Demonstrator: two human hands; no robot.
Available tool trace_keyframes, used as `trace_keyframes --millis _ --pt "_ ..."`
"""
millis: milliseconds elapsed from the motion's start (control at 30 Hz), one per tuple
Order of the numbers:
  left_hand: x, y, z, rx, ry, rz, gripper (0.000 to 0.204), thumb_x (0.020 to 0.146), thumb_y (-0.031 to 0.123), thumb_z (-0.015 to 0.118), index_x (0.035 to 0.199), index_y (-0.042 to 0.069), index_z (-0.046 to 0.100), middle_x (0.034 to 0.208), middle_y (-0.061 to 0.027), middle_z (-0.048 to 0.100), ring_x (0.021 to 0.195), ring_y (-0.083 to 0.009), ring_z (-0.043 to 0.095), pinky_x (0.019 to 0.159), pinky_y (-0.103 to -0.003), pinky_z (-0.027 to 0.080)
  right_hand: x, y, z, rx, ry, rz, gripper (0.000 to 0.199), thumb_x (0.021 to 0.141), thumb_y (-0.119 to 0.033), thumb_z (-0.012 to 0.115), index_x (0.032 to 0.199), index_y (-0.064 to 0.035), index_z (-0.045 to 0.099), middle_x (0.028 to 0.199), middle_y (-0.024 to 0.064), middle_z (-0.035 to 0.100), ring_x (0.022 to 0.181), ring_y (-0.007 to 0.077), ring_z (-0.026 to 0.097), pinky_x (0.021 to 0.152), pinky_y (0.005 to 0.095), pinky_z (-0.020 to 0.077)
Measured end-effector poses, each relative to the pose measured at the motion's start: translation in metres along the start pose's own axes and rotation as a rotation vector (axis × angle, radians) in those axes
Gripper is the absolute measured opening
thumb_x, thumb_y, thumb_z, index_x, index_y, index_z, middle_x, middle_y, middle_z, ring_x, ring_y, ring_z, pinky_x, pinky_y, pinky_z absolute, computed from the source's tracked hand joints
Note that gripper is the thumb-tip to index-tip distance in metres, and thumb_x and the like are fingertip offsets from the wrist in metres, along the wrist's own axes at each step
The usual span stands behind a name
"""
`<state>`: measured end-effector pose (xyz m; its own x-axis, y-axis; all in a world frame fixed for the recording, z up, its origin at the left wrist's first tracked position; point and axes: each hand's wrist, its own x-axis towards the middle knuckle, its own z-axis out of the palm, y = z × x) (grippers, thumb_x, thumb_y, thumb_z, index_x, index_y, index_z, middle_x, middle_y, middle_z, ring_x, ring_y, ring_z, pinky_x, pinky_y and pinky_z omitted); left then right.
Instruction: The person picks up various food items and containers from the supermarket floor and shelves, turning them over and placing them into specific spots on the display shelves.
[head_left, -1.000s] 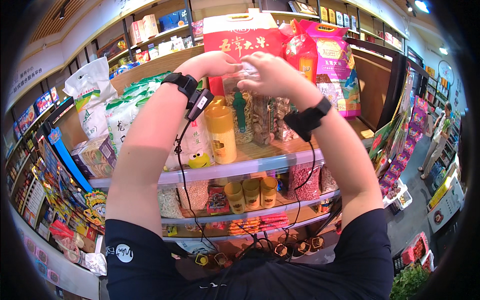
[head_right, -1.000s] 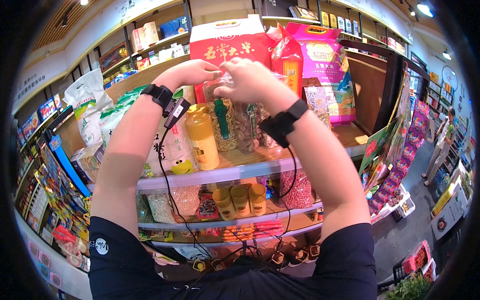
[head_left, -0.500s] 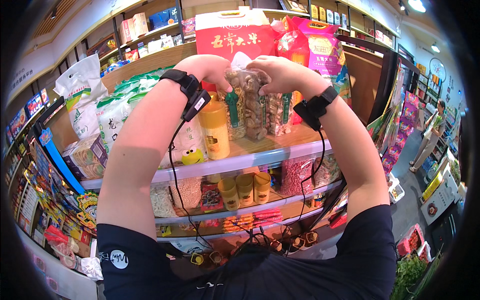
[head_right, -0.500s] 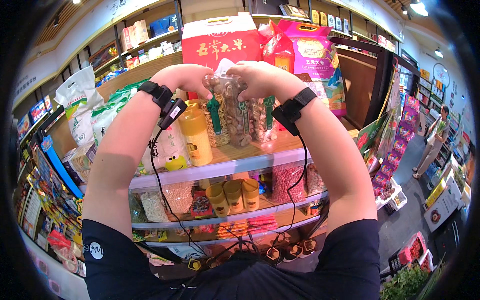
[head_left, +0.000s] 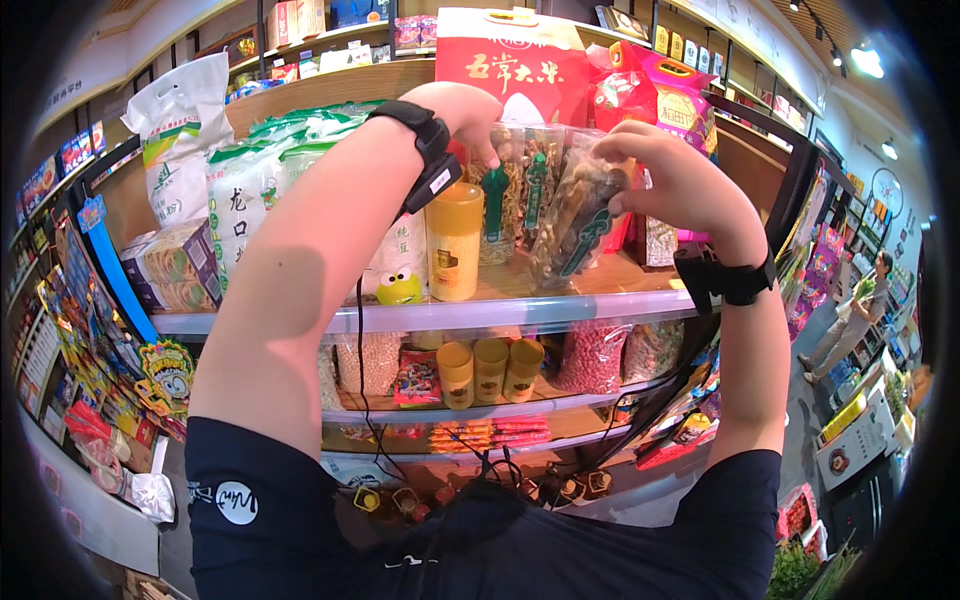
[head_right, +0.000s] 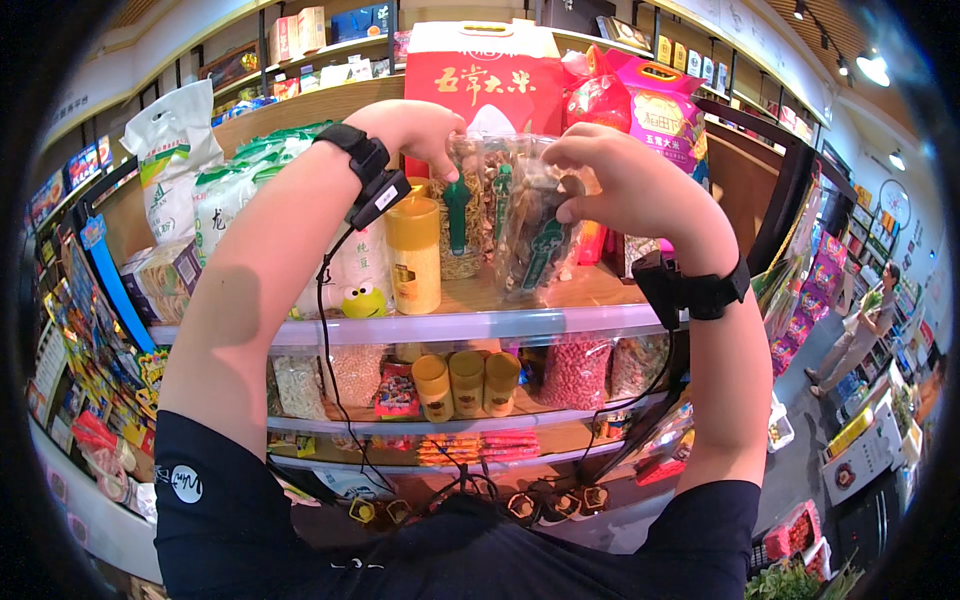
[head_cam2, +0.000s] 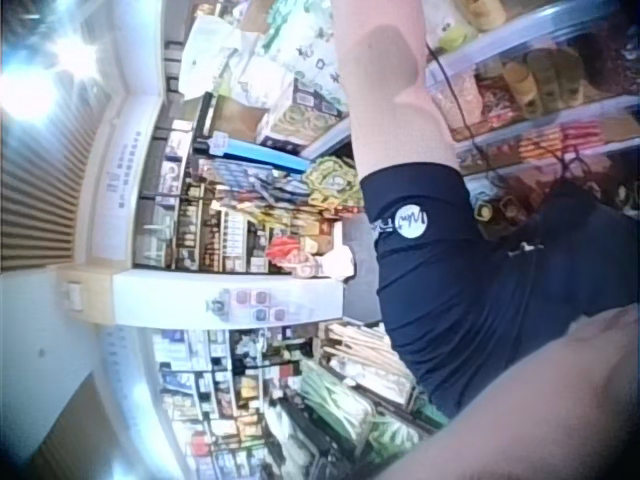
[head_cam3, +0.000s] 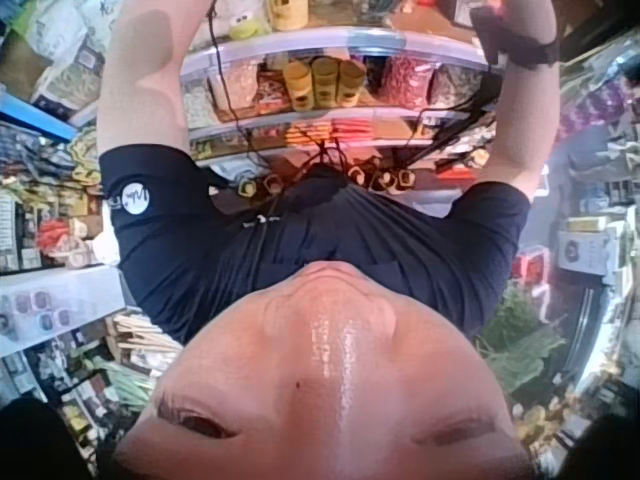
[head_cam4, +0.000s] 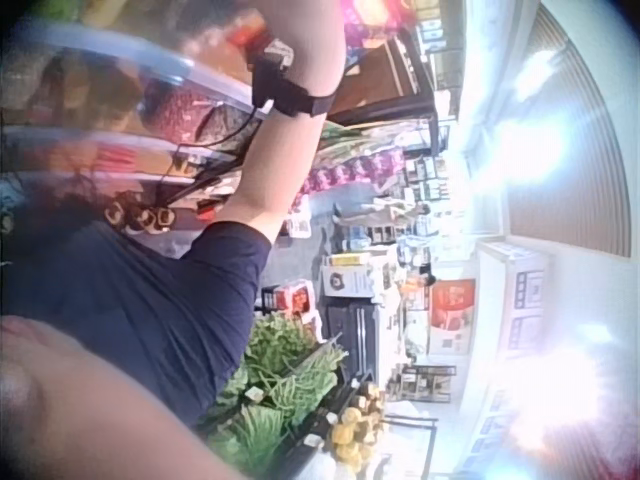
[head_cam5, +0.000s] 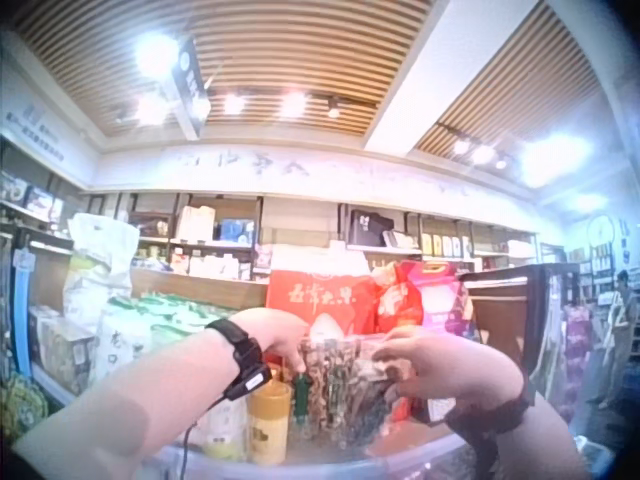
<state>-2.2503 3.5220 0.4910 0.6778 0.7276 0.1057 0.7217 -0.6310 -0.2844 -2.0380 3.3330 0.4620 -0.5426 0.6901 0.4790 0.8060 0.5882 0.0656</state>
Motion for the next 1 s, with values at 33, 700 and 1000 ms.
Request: trace_keyframes --millis 33,700,1000 --pt "-0.001 -0.001 0.000 0.008 -0.007 -0.038 0.073 0.069 0.039 0.081 0.126 0.004 0.053 0.118 -0.0159 0.062 0.109 -0.0325 0.059 0.091 -0.041 0.048 0.003 0.001 0.003 0.004 -0.008 -0.002 0.048 0.065 -0.004 0.077 0.109 -0.0001 0.059 0.104 0.0112 0.057 0.101 0.0267 0.055 0.090 0.0353 0.0453" --pt "-0.009 0.000 -0.001 -0.014 0.067 0.066 0.061 0.073 0.035 0.080 0.121 0.005 0.059 0.115 -0.0137 0.065 0.106 -0.0317 0.061 0.087 -0.041 0.050 -0.007 0.011 -0.011 0.059 -0.003 0.093 0.041 0.075 -0.006 0.073 0.113 -0.0013 0.061 0.095 0.0093 0.057 0.088 0.0232 0.057 0.080 0.0335 0.0461" --pt "-0.006 0.008 -0.005 0.042 0.016 0.032 0.080 0.063 0.033 0.084 0.128 0.002 0.049 0.115 -0.0172 0.062 0.109 -0.0316 0.059 0.089 -0.040 0.049 -0.024 0.026 -0.011 0.077 0.008 0.147 0.039 0.076 -0.005 0.071 0.113 -0.0015 0.061 0.092 0.0078 0.056 0.084 0.0212 0.056 0.077 0.0327 0.0452"
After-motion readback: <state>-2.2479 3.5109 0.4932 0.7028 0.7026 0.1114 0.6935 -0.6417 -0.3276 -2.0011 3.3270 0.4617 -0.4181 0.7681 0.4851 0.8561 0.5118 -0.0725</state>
